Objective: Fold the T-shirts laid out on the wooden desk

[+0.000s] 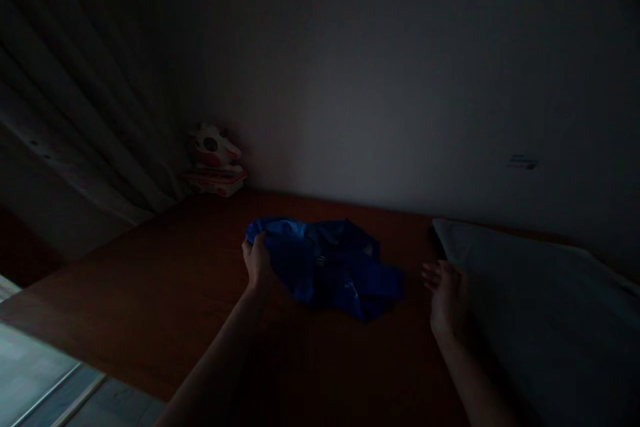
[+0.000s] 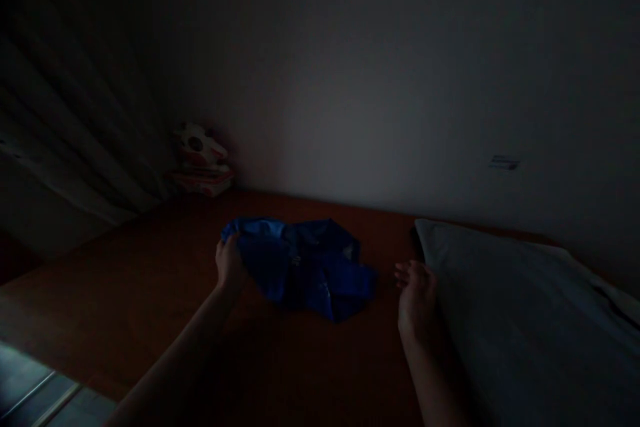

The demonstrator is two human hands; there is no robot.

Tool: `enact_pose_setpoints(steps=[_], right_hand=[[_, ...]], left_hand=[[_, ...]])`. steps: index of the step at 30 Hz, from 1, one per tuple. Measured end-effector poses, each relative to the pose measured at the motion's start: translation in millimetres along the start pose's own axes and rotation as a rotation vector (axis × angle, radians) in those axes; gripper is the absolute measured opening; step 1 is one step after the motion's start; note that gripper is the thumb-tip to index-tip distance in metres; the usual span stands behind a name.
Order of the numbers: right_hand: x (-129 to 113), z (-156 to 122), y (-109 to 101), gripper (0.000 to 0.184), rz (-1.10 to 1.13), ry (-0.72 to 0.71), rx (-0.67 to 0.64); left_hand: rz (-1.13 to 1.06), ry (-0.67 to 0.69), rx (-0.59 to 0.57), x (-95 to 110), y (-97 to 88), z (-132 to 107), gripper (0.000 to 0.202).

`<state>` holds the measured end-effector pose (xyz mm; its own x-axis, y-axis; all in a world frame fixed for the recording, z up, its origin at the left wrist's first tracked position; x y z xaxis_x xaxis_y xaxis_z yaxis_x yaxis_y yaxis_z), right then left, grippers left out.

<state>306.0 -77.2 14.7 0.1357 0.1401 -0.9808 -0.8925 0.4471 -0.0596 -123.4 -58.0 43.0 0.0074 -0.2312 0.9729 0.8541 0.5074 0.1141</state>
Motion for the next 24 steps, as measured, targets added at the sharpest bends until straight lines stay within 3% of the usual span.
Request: enact_pose_setpoints(steps=[2,4,5,7,10,12,14,17,20,24], right_hand=[[-0.7,-2.5,9.2,0.056,-0.081,-0.089,-0.086],[-5.8,-12.1,26.1,0.062,-0.270,-0.236,-0.252],[-9.3,-19.5,36.1,0.063,-0.378,-0.315,-0.350],[-15.5,-36.3,54.8,0.065,-0.578,-0.444,-0.536],[-20.3,-53.0,71.4,0.057,-0.763,-0.493,-0.712],[-20.8,-55.9,75.7,0.040,-0.791,-0.472,-0.761],[-18.8,-54.5,77.2,0.036,-0.753,-0.427,-0.787],[-14.3,-46.4,73.3,0.044,-0.610,-0.303,-0.707],[-16.6,-34.9,56.1,0.058,-0.461,-0.237,-0.406],[-21.8,-24.1,20.2,0.064,-0.452,-0.159,-0.020]], left_hand=[[0.132,0.036,0.042,0.5,-2.0,-6.9,0.056],[0.422,0.173,0.027,8.1,8.2,-21.4,0.072],[0.590,0.269,-0.038,12.0,19.1,-30.3,0.077],[0.871,0.427,-0.271,12.2,45.7,-48.7,0.080],[1.061,0.446,-0.616,-1.5,70.2,-67.6,0.076],[1.139,0.425,-0.708,-8.8,73.5,-71.0,0.068],[1.171,0.435,-0.721,-11.4,71.6,-68.4,0.059],[1.139,0.417,-0.681,-10.3,64.5,-56.9,0.051],[0.917,0.371,-0.616,-4.0,55.5,-42.4,0.039],[0.512,0.299,-0.377,3.6,34.7,-22.5,0.027]])
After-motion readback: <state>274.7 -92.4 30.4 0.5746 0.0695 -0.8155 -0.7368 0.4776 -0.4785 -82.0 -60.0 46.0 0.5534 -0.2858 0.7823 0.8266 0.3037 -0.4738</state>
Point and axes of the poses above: each hand's wrist, its own z-axis towards the middle knuckle, its own y-axis out of the palm, x = y × z, the point moved 5 cm from there along z, towards the middle knuckle, and after that the axes turned 13 degrees about -x, right-handed, at the moved point
